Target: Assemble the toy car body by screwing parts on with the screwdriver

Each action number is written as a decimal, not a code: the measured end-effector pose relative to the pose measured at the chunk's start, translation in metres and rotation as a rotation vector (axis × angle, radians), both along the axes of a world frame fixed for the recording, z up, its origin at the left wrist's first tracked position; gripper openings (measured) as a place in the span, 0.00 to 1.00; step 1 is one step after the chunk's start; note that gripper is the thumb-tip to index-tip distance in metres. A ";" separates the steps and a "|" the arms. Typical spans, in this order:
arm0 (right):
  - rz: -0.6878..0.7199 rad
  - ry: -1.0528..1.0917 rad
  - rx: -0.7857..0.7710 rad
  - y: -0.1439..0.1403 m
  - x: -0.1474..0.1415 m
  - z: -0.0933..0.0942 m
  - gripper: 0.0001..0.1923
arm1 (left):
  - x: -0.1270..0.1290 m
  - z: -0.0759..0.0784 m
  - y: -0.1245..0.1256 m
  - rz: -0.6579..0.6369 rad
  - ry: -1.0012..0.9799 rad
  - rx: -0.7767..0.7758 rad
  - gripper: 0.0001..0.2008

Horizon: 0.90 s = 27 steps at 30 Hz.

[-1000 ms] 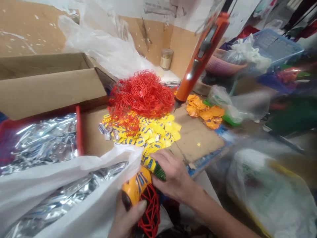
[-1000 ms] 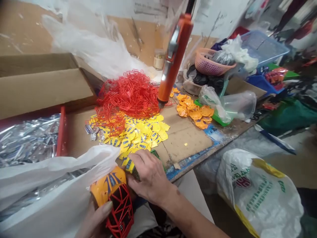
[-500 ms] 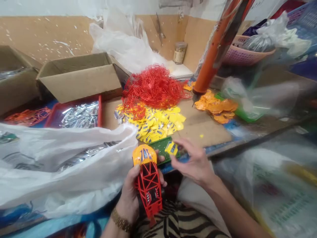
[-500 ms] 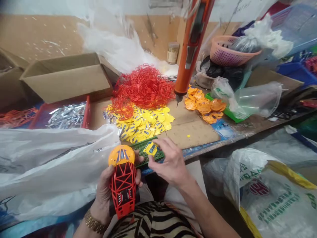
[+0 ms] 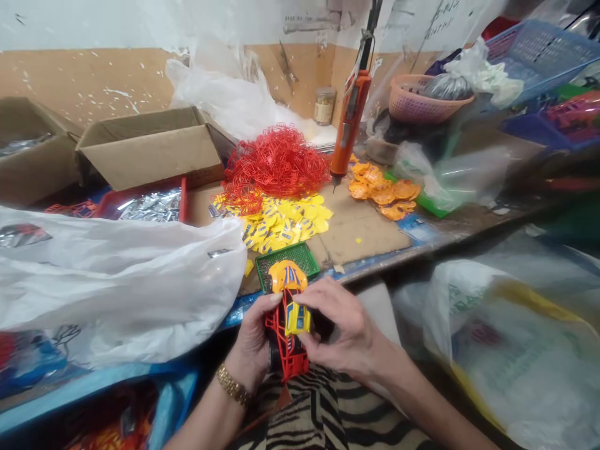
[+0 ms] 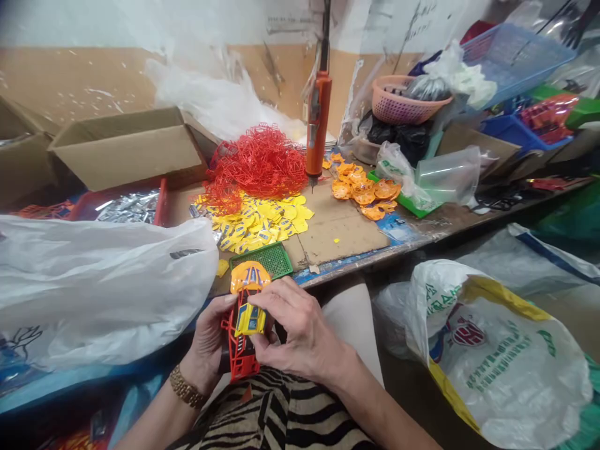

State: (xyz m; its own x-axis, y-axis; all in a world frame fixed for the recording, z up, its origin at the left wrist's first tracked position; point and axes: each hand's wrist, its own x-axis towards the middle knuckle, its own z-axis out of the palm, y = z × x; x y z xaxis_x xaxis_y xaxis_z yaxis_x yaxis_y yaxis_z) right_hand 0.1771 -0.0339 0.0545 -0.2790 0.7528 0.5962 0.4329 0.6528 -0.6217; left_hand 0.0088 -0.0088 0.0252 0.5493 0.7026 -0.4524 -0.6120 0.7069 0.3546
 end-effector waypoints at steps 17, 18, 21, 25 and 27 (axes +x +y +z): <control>0.160 0.166 -0.208 0.010 0.011 -0.017 0.24 | 0.003 -0.006 0.000 -0.022 0.039 0.019 0.16; 0.160 0.153 -0.206 0.010 0.011 -0.017 0.24 | 0.003 -0.007 0.000 -0.020 0.039 0.024 0.16; 0.154 0.077 -0.186 0.013 0.012 -0.018 0.24 | 0.003 -0.009 0.002 -0.013 0.030 0.010 0.15; 0.152 -0.039 -0.150 0.013 0.015 -0.018 0.22 | 0.003 -0.011 0.004 -0.018 0.003 -0.030 0.15; 0.139 -0.095 -0.132 0.012 0.015 -0.019 0.22 | 0.001 -0.013 0.003 -0.013 -0.041 -0.033 0.14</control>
